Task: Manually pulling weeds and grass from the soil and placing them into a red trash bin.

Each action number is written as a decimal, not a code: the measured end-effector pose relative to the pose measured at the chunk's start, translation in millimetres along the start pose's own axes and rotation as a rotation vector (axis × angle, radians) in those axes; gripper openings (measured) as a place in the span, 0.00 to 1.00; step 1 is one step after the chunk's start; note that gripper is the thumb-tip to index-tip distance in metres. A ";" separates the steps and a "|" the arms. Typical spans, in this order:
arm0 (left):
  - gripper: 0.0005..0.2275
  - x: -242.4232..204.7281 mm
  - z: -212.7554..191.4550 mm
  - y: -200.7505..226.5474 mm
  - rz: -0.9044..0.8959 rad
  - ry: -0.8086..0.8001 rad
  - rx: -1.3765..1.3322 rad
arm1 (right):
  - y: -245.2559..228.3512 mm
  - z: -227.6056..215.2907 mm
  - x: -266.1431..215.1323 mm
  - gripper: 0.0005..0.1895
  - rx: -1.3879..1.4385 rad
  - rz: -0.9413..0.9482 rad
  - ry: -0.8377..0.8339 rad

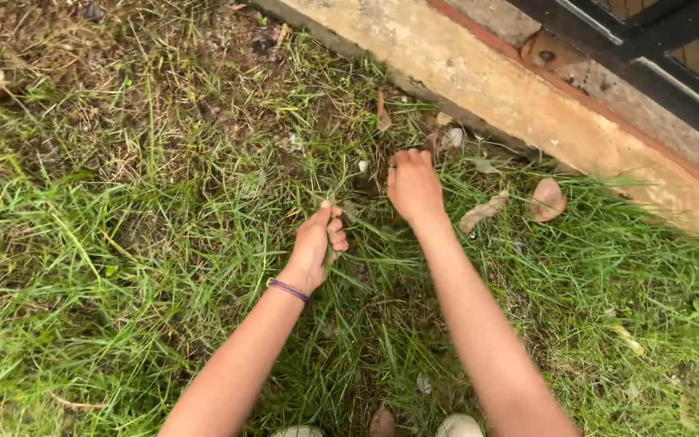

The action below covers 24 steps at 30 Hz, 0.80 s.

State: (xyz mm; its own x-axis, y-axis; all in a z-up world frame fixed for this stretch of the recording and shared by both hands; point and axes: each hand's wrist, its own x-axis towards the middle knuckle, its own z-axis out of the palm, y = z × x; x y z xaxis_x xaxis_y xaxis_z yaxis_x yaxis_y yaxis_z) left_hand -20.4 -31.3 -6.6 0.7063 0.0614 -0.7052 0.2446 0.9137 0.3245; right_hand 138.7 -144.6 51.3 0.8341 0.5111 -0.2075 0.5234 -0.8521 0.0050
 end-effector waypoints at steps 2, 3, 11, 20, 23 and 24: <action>0.13 -8.3 1.4 4.0 0.002 0.000 0.021 | 19.7 30.8 6.5 0.14 -0.292 0.008 -0.055; 0.13 -10.3 2.7 8.2 0.003 0.000 0.045 | 29.1 45.6 13.7 0.12 -0.582 0.023 -0.109; 0.14 -12.2 -6.2 19.1 0.001 -0.010 0.042 | 65.0 79.0 -4.9 0.16 0.124 0.045 -0.088; 0.31 -24.2 22.2 11.2 0.041 -0.039 0.229 | -70.4 -45.0 -57.2 0.12 0.452 -0.069 -0.273; 0.23 -28.6 22.9 21.7 0.075 0.028 0.226 | -104.4 -89.3 -72.4 0.14 0.433 -0.199 -0.390; 0.14 -36.5 20.0 26.2 0.087 0.108 0.099 | -111.4 -102.0 -80.2 0.17 0.521 -0.253 -0.374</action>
State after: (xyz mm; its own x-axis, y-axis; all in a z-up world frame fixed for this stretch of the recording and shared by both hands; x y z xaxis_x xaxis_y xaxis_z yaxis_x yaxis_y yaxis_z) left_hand -26.5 -17.6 40.2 0.6538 0.1861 -0.7335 0.2536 0.8594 0.4441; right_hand 31.3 -79.1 167.2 0.5321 0.7078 -0.4646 0.4635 -0.7027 -0.5397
